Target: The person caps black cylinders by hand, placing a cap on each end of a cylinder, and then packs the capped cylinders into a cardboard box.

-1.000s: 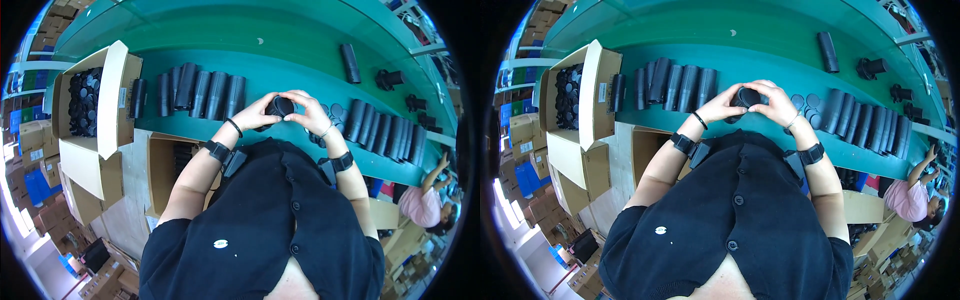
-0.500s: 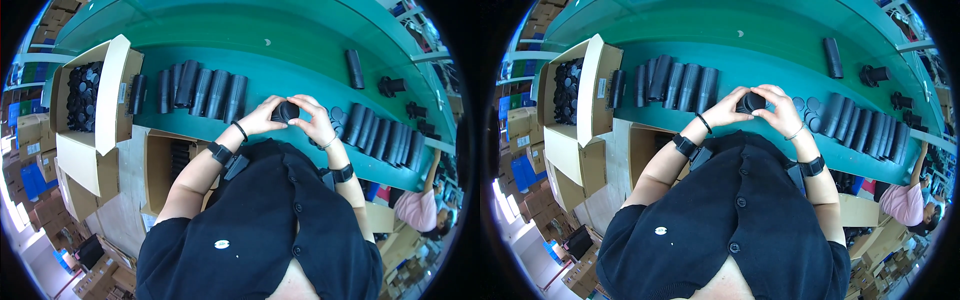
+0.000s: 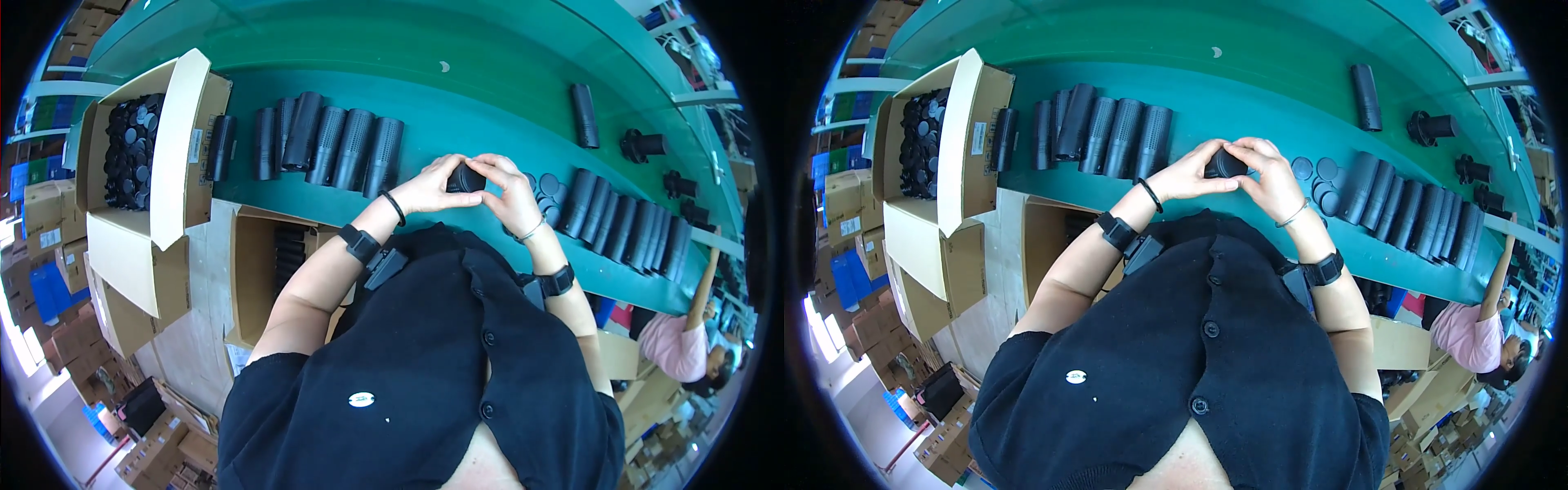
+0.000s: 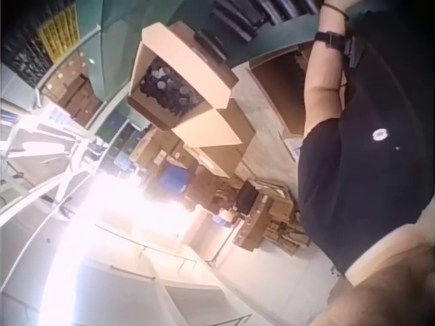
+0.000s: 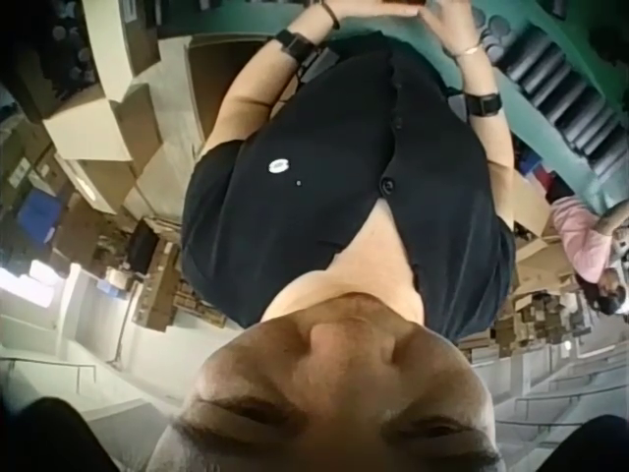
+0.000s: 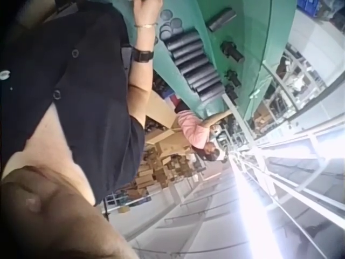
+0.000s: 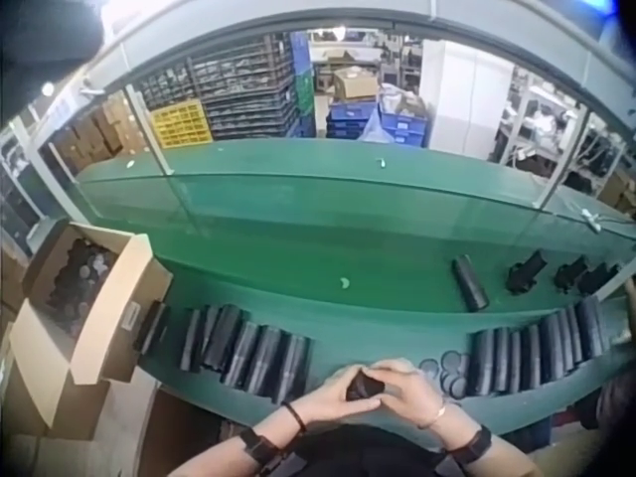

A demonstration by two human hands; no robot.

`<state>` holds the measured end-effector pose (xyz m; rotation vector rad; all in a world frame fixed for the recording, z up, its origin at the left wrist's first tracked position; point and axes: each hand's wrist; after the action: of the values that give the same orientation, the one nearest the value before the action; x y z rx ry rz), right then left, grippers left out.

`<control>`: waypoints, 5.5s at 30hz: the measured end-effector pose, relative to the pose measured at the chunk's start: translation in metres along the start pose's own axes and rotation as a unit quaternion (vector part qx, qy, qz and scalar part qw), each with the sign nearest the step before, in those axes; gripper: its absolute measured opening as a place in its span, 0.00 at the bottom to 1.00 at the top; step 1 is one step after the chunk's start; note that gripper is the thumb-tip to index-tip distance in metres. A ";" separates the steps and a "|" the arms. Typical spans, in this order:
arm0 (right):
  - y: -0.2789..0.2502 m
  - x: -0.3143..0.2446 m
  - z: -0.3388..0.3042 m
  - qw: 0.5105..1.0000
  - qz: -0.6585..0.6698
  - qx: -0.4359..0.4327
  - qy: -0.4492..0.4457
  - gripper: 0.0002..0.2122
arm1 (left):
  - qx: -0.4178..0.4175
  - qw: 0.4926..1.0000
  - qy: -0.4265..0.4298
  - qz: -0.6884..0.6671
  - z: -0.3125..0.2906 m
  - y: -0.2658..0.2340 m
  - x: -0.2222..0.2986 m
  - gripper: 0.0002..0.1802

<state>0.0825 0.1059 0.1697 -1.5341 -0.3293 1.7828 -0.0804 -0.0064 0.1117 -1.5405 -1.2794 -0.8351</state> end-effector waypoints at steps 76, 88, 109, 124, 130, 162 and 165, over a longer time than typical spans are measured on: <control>0.026 0.013 -0.003 0.980 -0.027 0.196 0.004 0.31 | -0.059 0.824 0.063 -0.561 -0.035 -0.040 0.038 0.28; 0.025 0.021 -0.001 0.952 -0.123 0.268 -0.084 0.32 | -0.086 0.844 0.197 -0.491 -0.036 -0.021 0.059 0.22; -0.071 0.266 0.000 0.881 -0.232 0.279 0.305 0.32 | 0.250 0.936 -0.127 0.211 0.012 -0.042 -0.011 0.44; 0.036 0.044 0.009 0.841 0.511 0.061 0.168 0.10 | 0.023 0.996 -0.034 -0.081 -0.017 -0.022 0.005 0.31; 0.042 0.034 0.003 0.842 0.510 0.085 0.152 0.14 | 0.045 0.991 -0.040 -0.120 -0.021 -0.009 -0.013 0.28; -0.008 0.180 0.071 0.962 -0.136 0.143 0.187 0.21 | 0.119 0.991 -0.061 0.004 -0.020 -0.050 -0.005 0.37; 0.006 0.082 0.063 0.864 0.450 0.039 0.221 0.13 | 0.114 0.992 -0.045 -0.023 -0.024 -0.040 -0.009 0.34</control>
<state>0.0211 0.1742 0.1215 -2.1614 0.8119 1.9427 -0.1201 -0.0311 0.1202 -1.3825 -1.4279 -0.6301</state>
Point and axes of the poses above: each hand's wrist, its own z-axis towards the middle knuckle, its own y-axis out of the palm, x = y × z, and after that the axes turned 14 degrees about -y, right-handed
